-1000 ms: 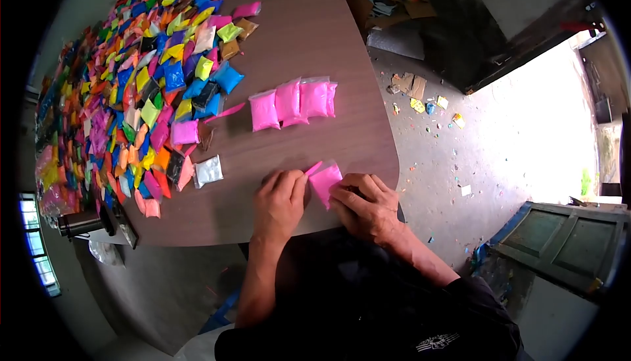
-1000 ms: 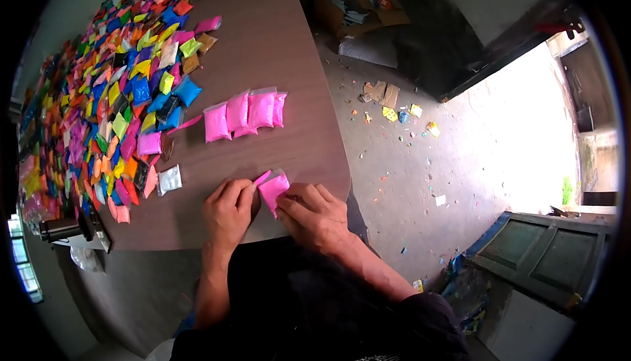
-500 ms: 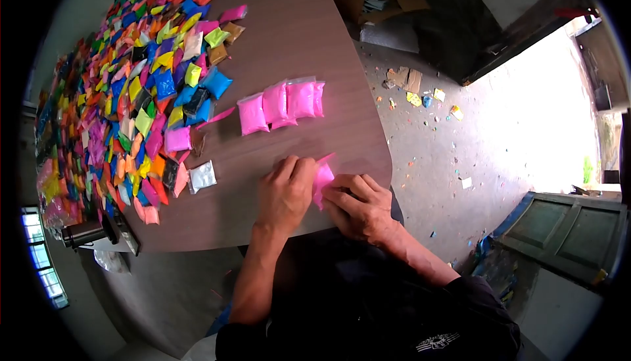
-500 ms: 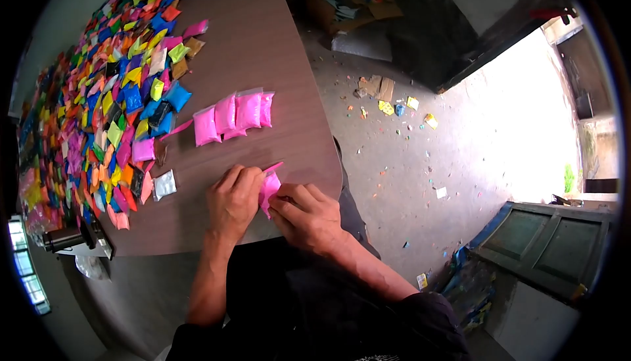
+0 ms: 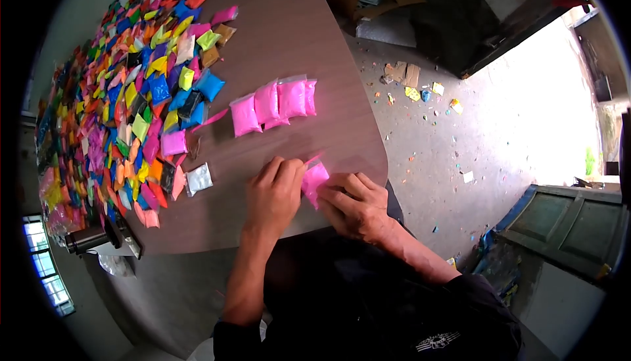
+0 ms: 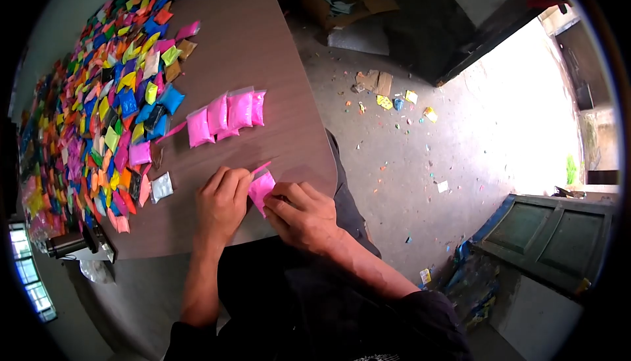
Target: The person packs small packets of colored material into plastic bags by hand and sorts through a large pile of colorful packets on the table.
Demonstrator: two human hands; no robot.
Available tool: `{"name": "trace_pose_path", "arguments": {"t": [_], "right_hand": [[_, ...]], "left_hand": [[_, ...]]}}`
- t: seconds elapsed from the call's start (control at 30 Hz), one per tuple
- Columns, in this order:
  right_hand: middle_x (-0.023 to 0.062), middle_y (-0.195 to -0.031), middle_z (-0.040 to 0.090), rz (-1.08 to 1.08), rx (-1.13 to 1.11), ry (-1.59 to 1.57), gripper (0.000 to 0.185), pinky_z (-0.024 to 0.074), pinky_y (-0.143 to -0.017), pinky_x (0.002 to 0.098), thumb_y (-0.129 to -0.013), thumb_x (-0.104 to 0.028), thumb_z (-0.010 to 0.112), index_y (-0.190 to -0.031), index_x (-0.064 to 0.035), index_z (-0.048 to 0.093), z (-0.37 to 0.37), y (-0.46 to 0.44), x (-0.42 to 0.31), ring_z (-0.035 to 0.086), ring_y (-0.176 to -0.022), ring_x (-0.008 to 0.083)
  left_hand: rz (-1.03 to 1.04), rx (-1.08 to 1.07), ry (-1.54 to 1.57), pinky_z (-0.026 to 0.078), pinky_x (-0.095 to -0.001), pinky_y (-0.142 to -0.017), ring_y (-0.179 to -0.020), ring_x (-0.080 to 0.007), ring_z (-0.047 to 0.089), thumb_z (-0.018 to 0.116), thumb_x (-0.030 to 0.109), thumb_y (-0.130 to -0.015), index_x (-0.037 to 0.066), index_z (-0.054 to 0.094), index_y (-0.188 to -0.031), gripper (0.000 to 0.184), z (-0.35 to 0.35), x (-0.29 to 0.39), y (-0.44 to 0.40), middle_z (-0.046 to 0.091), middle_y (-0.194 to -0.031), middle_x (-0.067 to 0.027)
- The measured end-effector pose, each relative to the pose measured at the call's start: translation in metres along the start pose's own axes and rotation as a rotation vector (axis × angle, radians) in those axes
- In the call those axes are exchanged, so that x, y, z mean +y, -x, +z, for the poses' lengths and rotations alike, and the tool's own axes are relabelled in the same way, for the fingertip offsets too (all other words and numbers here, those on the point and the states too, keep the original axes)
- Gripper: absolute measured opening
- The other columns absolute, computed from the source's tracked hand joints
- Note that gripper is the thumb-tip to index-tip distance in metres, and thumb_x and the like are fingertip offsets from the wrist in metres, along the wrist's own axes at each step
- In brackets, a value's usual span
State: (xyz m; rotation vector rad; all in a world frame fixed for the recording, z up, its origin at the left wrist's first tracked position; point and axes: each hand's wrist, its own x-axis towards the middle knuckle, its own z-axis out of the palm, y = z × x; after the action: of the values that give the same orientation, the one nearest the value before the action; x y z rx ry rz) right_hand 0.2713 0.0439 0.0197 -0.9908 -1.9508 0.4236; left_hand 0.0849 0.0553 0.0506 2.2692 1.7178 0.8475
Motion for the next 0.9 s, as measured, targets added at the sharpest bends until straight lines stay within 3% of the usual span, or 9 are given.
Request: {"name": "trace_pose_path", "arguments": {"t": [0.2,0.4,0.57,0.73,0.9], "right_hand": [[0.0036,-0.095,0.068,-0.003,0.021,0.013,0.026,0.0541,-0.069,0.0296,-0.067,-0.005,0.081,-0.091,-0.0110,0.074,0.003,0.002,0.001,0.064,-0.076,0.0203],[0.0028,-0.093,0.068,-0.025,0.031,0.015,0.024,0.0538,-0.068,0.0294,-0.066,-0.006,0.081,-0.089,-0.0112,0.074,0.004,0.002,0.002,0.065,-0.077,0.0196],[0.0027,-0.093,0.068,-0.024,0.041,0.025,0.025,0.0534,-0.067,0.0293,-0.066,-0.005,0.081,-0.089,-0.0108,0.074,0.004,0.003,0.002,0.065,-0.076,0.0197],[0.0026,-0.093,0.068,-0.032,0.034,0.021,0.024,0.0529,-0.067,0.0298,-0.067,-0.006,0.081,-0.088,-0.0106,0.074,0.004,0.002,0.002,0.064,-0.076,0.0198],[0.0034,-0.093,0.067,-0.031,0.011,0.013,0.024,0.0527,-0.067,0.0307,-0.068,-0.006,0.081,-0.091,-0.0103,0.073,0.003,0.000,0.001,0.064,-0.076,0.0205]], "left_hand": [[-0.022,-0.082,0.104,0.054,-0.0423,-0.061,-0.072,-0.0329,0.067,0.073,0.005,-0.090,0.006,0.065,-0.089,0.007,-0.004,0.016,0.023,0.065,-0.083,-0.0099],[-0.023,-0.002,-0.035,0.054,-0.0420,-0.060,-0.070,-0.0332,0.066,0.072,0.004,-0.090,0.007,0.065,-0.091,0.008,-0.002,-0.002,0.016,0.062,-0.080,-0.0098],[-0.064,-0.018,0.066,0.055,-0.0410,-0.061,-0.069,-0.0334,0.067,0.071,0.006,-0.092,0.007,0.066,-0.090,0.006,-0.012,0.018,0.030,0.065,-0.080,-0.0099],[-0.034,0.054,0.058,0.054,-0.0419,-0.063,-0.072,-0.0351,0.067,0.072,0.005,-0.091,0.006,0.066,-0.092,0.006,-0.001,-0.007,0.038,0.066,-0.082,-0.0114],[-0.185,0.117,0.092,0.054,-0.0416,-0.059,-0.069,-0.0339,0.066,0.075,0.009,-0.091,0.008,0.066,-0.090,0.008,-0.008,-0.003,0.051,0.066,-0.081,-0.0106]]}}
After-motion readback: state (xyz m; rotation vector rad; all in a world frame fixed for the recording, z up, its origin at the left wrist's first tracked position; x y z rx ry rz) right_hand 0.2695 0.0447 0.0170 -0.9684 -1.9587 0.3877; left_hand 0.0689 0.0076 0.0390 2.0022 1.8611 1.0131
